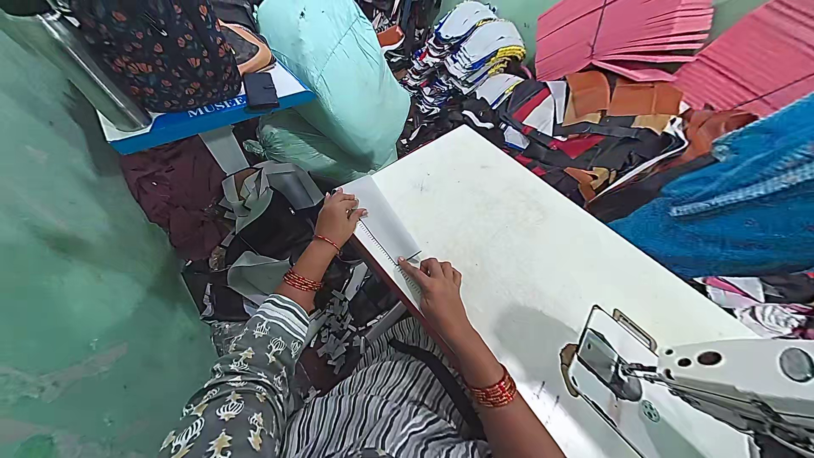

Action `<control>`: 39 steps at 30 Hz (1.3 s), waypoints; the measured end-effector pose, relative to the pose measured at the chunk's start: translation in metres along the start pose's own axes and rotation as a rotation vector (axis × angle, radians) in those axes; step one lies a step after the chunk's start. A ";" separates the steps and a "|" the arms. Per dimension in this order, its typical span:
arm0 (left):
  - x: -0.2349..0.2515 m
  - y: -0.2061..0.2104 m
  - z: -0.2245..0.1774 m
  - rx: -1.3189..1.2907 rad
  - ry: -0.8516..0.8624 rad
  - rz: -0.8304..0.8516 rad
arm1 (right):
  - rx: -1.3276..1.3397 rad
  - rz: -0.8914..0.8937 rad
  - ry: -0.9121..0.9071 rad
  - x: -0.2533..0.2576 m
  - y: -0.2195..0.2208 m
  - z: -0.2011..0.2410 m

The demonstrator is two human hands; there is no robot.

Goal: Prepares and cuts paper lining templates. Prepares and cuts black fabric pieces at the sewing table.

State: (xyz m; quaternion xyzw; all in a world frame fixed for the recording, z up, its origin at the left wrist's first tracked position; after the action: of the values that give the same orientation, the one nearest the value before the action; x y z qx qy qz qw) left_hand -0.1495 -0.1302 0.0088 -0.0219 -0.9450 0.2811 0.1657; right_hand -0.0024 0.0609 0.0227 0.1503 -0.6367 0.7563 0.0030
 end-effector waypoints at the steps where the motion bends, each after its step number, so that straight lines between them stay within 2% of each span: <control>1: 0.000 0.000 0.000 0.000 0.004 -0.004 | -0.003 -0.001 -0.003 0.000 0.000 0.000; 19: 0.000 0.000 -0.003 0.048 -0.001 0.041 | 0.006 -0.029 -0.012 -0.001 -0.001 0.001; 26: 0.011 -0.006 0.006 0.024 -0.085 0.171 | -0.013 -0.090 -0.022 -0.001 -0.001 0.000; 29: 0.013 -0.006 0.007 0.021 -0.043 0.185 | -0.009 -0.109 -0.026 -0.002 -0.002 0.000; 32: 0.015 -0.005 0.002 -0.045 0.130 0.167 | -0.016 -0.106 -0.030 -0.002 -0.001 0.000; 36: 0.019 0.005 -0.005 -0.088 0.252 0.341 | -0.018 -0.115 -0.027 -0.002 0.000 0.000; 39: 0.022 0.006 -0.007 -0.071 0.279 0.388 | -0.017 -0.117 -0.024 -0.002 -0.001 -0.001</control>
State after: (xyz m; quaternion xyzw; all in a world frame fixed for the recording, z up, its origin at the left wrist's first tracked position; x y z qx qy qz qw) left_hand -0.1679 -0.1190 0.0176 -0.2476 -0.9003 0.2686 0.2366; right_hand -0.0009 0.0618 0.0228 0.1962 -0.6332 0.7476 0.0409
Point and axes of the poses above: each hand's wrist, its own x-axis towards the middle knuckle, its own y-axis out of the palm, z = x × y, the point moved 9 cm from there along x, towards the middle knuckle, and after that the axes turned 9 degrees about -x, right-handed, at the moved point
